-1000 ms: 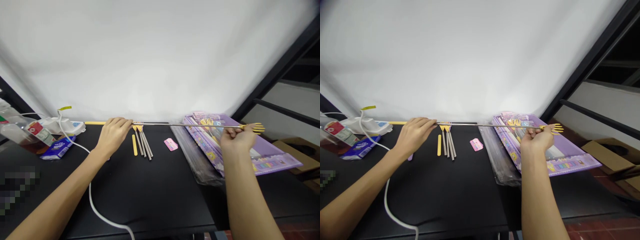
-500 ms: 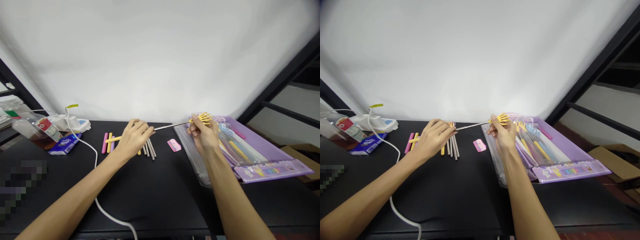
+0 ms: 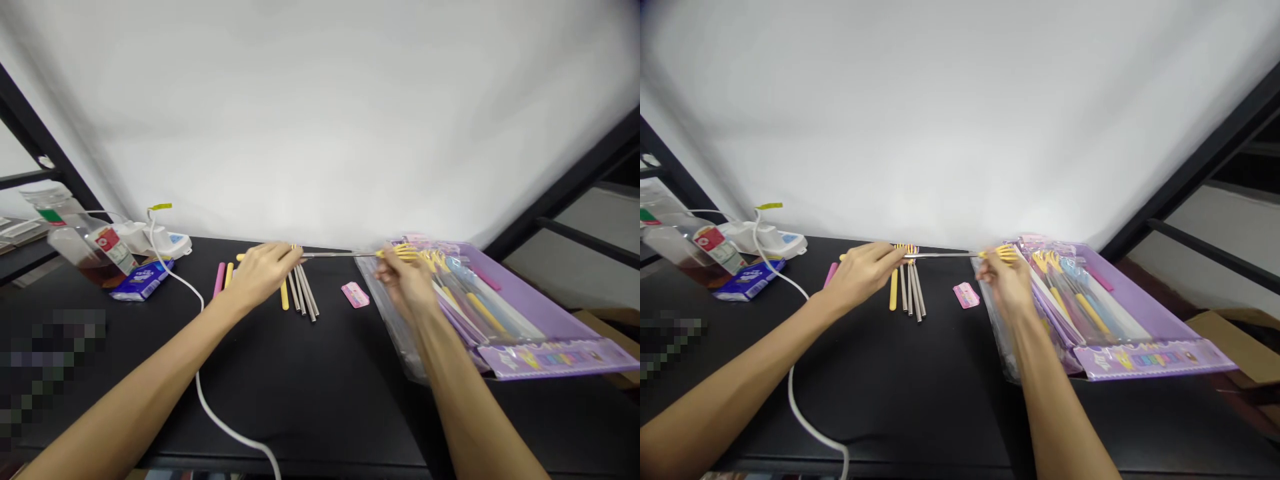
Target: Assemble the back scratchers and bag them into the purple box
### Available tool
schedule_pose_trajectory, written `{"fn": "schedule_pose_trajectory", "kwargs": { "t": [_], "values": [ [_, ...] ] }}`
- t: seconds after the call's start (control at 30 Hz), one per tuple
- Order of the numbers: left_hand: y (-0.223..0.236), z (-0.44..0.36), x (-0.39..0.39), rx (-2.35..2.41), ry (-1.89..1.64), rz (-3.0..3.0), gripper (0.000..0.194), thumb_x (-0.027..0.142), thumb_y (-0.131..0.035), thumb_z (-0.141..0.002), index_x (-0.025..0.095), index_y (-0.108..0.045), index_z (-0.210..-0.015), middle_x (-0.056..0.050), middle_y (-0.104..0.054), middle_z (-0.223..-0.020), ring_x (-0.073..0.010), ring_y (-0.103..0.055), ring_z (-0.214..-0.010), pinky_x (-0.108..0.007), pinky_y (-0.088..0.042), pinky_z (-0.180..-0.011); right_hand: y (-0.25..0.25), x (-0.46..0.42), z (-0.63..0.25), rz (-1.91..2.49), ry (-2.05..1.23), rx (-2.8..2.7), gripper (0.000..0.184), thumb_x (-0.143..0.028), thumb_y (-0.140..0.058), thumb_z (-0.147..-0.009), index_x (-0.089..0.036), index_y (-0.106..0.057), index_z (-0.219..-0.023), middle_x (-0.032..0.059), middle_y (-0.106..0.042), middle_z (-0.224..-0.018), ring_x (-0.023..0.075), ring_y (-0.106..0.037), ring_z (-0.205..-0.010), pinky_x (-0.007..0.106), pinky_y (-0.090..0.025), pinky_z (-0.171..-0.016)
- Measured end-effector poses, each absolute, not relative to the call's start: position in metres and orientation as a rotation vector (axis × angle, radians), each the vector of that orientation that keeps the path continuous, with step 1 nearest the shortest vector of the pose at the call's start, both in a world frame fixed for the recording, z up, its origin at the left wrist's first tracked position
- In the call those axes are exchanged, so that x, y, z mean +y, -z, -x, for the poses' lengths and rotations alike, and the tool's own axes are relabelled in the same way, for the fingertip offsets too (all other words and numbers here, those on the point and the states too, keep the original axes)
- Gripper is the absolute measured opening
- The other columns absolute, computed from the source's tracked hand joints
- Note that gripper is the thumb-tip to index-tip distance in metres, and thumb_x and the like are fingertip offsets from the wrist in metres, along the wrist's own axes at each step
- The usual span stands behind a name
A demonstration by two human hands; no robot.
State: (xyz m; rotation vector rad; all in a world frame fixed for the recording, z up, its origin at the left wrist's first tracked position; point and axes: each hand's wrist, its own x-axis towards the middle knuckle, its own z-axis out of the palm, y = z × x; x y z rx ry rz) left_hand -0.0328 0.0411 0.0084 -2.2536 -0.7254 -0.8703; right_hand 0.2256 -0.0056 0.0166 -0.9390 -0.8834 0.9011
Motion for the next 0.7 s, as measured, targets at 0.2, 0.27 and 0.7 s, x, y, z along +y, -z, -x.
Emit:
{"fn": "schedule_pose_trajectory", "kwargs": {
  "t": [0.2,0.27,0.7],
  "values": [
    [-0.007,0.014,0.023,-0.663,0.833,2.331,0.027,0.024,-0.040,-0.106,0.015,-0.058,-0.088,-0.001,-0.059,-0.072,-0.0146,-0.057,-0.066,-0.028,-0.041,-0.059,-0.013,-0.015,-0.190,1.001,-0.891,-1.453,0.031,-0.044,-0.077,-0.083,-0.016,-0.067,-0.072,0.0009,-0.066,-0.059,0.0114,-0.059,-0.048,0.024,-0.046,-0.049],
    [-0.009,0.014,0.020,-0.671,0.838,2.368,0.029,0.025,-0.039,-0.107,0.015,-0.058,-0.088,-0.001,-0.059,-0.073,-0.0141,-0.056,-0.066,-0.027,-0.042,-0.060,-0.014,-0.017,-0.191,0.984,-0.835,-1.497,0.027,-0.041,-0.075,-0.085,-0.016,-0.069,-0.077,0.0005,-0.067,-0.061,0.0116,-0.059,-0.049,0.024,-0.046,-0.050],
    [-0.003,0.027,0.028,-0.593,0.976,2.310,0.016,0.026,-0.052,-0.102,0.016,-0.065,-0.102,-0.001,-0.069,-0.079,-0.0141,-0.063,-0.067,-0.028,-0.045,-0.061,-0.011,-0.016,-0.185,1.131,-1.295,-1.026,0.043,-0.052,-0.084,-0.070,-0.013,-0.067,-0.065,-0.0018,-0.057,-0.048,0.0056,-0.044,-0.038,0.021,-0.041,-0.044]
  ]
}}
